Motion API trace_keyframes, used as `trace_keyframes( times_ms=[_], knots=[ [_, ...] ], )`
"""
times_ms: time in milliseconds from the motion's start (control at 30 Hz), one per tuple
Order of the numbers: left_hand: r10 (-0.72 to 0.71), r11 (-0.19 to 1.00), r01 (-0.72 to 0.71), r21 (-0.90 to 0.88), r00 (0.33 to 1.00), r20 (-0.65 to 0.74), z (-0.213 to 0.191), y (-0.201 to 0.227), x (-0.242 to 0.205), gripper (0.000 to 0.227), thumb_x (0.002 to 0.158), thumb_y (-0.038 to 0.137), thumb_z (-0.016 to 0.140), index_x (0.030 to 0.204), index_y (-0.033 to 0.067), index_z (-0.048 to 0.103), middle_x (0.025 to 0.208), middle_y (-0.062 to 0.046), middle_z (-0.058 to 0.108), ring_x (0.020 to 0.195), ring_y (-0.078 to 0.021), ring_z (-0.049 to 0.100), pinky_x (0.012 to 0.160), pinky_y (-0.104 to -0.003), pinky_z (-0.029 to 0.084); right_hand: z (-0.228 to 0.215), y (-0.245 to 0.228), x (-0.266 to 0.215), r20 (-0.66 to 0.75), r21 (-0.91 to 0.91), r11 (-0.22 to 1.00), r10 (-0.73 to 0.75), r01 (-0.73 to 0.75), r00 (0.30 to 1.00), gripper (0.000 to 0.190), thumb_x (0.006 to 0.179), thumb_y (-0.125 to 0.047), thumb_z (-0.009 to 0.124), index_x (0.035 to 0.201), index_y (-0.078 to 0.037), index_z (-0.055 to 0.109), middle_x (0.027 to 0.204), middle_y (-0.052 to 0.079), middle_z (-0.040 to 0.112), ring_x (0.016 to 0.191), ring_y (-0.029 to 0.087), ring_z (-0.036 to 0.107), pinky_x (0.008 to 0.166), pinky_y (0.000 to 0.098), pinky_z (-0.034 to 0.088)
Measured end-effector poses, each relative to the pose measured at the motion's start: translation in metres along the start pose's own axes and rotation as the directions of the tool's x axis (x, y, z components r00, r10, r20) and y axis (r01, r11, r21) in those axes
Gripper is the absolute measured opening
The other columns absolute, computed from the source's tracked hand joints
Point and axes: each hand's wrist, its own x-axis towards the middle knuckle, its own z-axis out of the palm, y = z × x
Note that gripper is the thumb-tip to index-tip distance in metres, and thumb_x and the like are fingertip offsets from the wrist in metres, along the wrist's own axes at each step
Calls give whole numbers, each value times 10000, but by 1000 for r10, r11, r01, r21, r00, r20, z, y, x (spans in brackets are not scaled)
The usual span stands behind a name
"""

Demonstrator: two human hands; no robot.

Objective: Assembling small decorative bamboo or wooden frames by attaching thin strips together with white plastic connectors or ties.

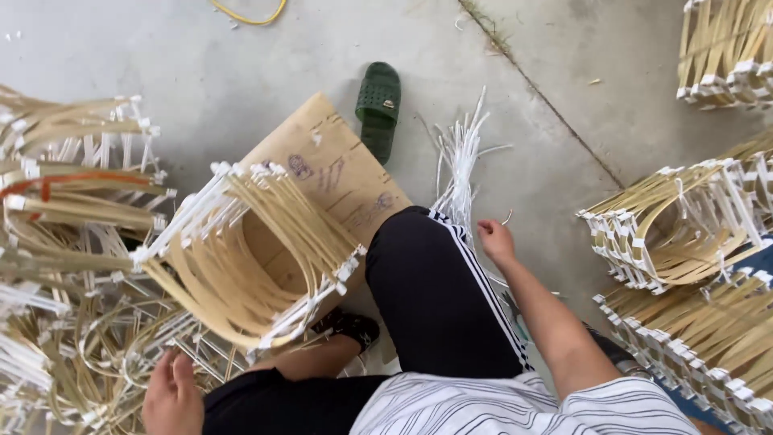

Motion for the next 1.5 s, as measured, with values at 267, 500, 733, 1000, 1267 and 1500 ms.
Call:
trace_keyframes(
  times_ms=[267,500,733,1000,1267,1500],
  knots=[
    [-58,951,50,-306,998,-17,36,-101,21,492,1076,336,706,1334,-76,635,962,-224,729,913,-235,723,814,-352,574,49,-56,54,-64,8,987,163,-162,985,366,914,-382,749,1042,-39,748,955,140,768,886,267,733,808,393,558],
    [-37,989,32,-143,999,-33,-28,29,11,438,1059,284,716,1336,-55,691,868,-227,732,749,-224,712,699,-305,551,11,-76,5,19,56,976,211,-211,977,319,980,-345,649,997,-50,770,862,139,764,781,243,724,751,380,542],
    [53,749,225,-623,917,395,-48,200,38,330,1026,208,594,1195,-42,729,979,-116,763,847,-157,679,763,-287,530,-104,-128,-11,325,197,918,271,-345,906,168,925,-199,622,958,-67,721,782,6,649,675,118,541,607,321,443],
    [-89,795,570,-208,448,889,167,220,149,313,1006,234,647,1127,-45,722,973,-137,728,731,-219,672,657,-342,614,-25,-476,-8,-41,138,865,-481,482,876,179,950,-213,727,990,-40,752,793,121,727,676,212,682,657,345,524],
    [264,803,275,-528,630,730,338,151,129,318,1039,274,562,1228,49,683,1107,-70,703,876,-143,651,712,-264,541,171,-393,-15,170,85,943,-331,321,928,251,898,-297,663,925,-54,718,841,155,739,801,331,732,737,430,572],
    [96,430,739,-519,534,840,259,218,131,321,1012,308,623,1199,68,726,1032,-72,756,817,-137,710,659,-288,583,161,-407,-34,339,-2,975,-208,222,918,263,903,-287,642,929,-34,709,842,157,755,831,332,735,802,437,566]
  ],
)
